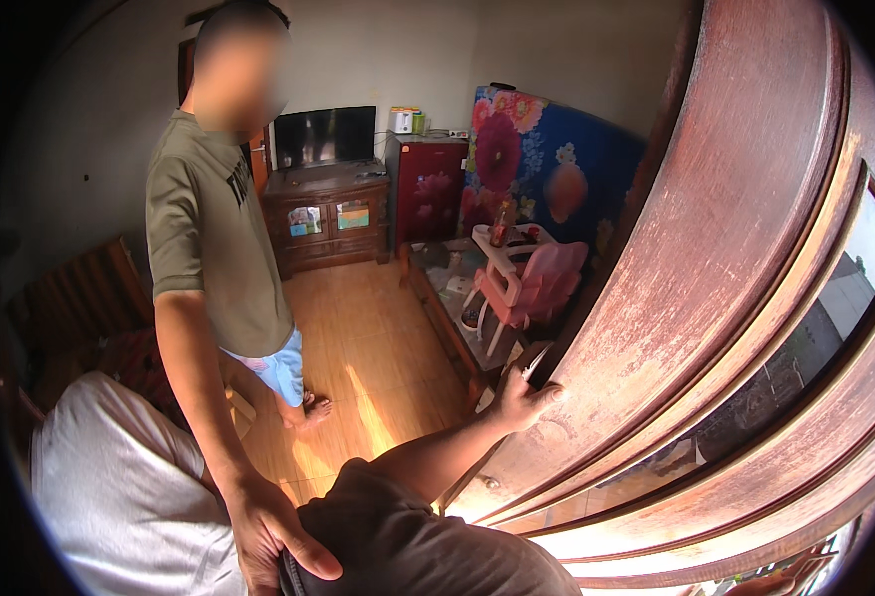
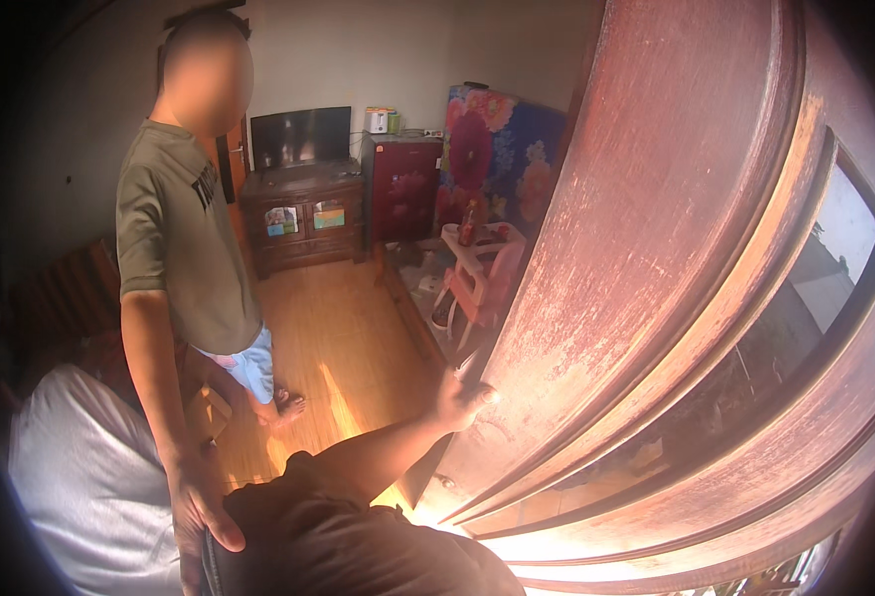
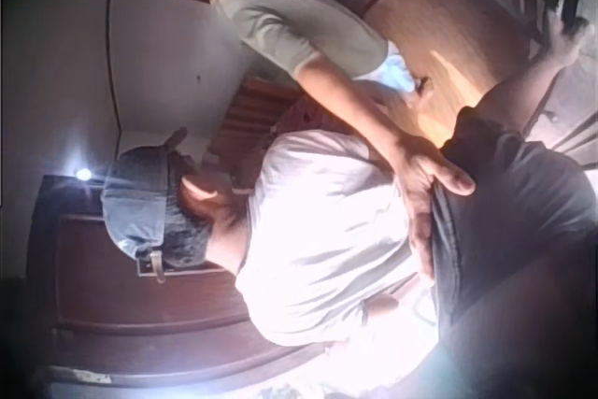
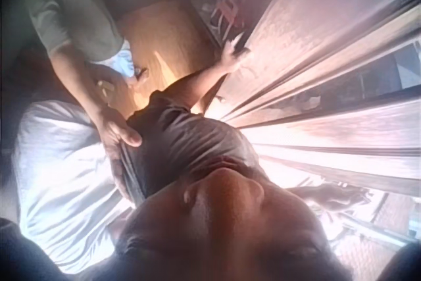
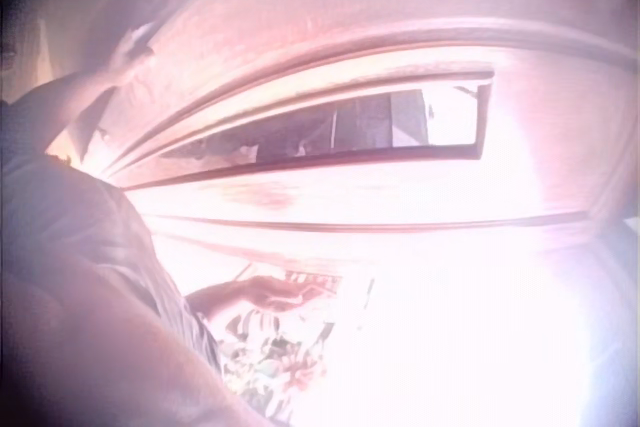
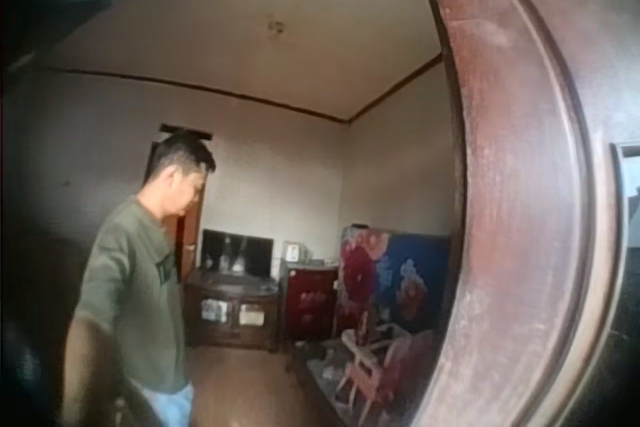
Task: The person sands a wooden door using a sanding block, moving it across the surface and edges to smooth the wood. The person occasionally pauses to adjust the sanding block and continues sanding different sections of the door.
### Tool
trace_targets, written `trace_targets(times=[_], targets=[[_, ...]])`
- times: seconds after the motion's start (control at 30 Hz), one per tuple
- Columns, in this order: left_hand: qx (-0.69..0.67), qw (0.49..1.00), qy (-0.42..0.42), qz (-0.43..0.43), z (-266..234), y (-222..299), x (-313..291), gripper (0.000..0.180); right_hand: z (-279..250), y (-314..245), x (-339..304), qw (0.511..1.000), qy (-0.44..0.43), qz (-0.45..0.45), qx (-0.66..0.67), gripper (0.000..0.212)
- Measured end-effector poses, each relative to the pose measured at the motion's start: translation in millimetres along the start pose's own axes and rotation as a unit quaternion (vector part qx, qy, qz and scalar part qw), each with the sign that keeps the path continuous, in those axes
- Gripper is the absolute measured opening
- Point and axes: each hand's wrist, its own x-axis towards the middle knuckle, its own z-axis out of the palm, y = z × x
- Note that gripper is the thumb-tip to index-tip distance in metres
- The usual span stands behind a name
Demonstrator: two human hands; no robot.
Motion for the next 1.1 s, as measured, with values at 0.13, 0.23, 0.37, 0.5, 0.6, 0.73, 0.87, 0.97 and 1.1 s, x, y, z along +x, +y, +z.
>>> trace_targets(times=[0.13, 0.23, 0.37, 0.5, 0.6, 0.73, 0.87, 0.97, 1.1], targets=[[0.003, 0.999, -0.010, -0.041, -1.4, -0.8, -2.5, 0.066, 13.5, -0.9, -14.7, 0.999, -0.028, -0.016, -0.015, 0.038], [-0.013, 1.000, -0.012, -0.021, 1.0, 0.6, -1.0, 0.066, 31.5, -9.9, -25.9, 0.991, -0.033, 0.040, 0.125, 0.026], [0.005, 0.999, -0.012, 0.037, 3.0, 5.5, 2.6, 0.065, 46.8, -15.7, -39.0, 0.991, -0.116, 0.017, 0.059, 0.017], [0.062, 0.994, -0.001, 0.085, -0.2, 13.6, 5.9, 0.068, 58.9, -8.3, -54.1, 0.996, -0.080, 0.027, 0.037, 0.031], [0.082, 0.994, -0.032, 0.067, -4.0, 18.1, 7.5, 0.069, 71.0, -2.1, -65.2, 1.000, -0.019, 0.005, 0.003, 0.034], [0.049, 0.996, -0.034, 0.069, -4.9, 15.2, 9.2, 0.070, 77.8, 4.5, -74.5, 1.000, 0.004, -0.006, -0.007, 0.038], [0.044, 0.995, -0.001, 0.087, -1.7, 5.3, 4.3, 0.072, 74.7, 19.4, -78.4, 1.000, 0.003, -0.017, -0.004, 0.041], [0.085, 0.991, 0.030, 0.102, -4.2, -2.6, -5.8, 0.063, 67.2, 31.7, -81.7, 0.991, -0.080, -0.068, -0.081, 0.047], [0.050, 0.997, -0.009, 0.061, -18.5, -14.6, -16.4, 0.052, 62.0, 33.2, -91.1, 0.998, -0.048, -0.027, -0.038, 0.048]])
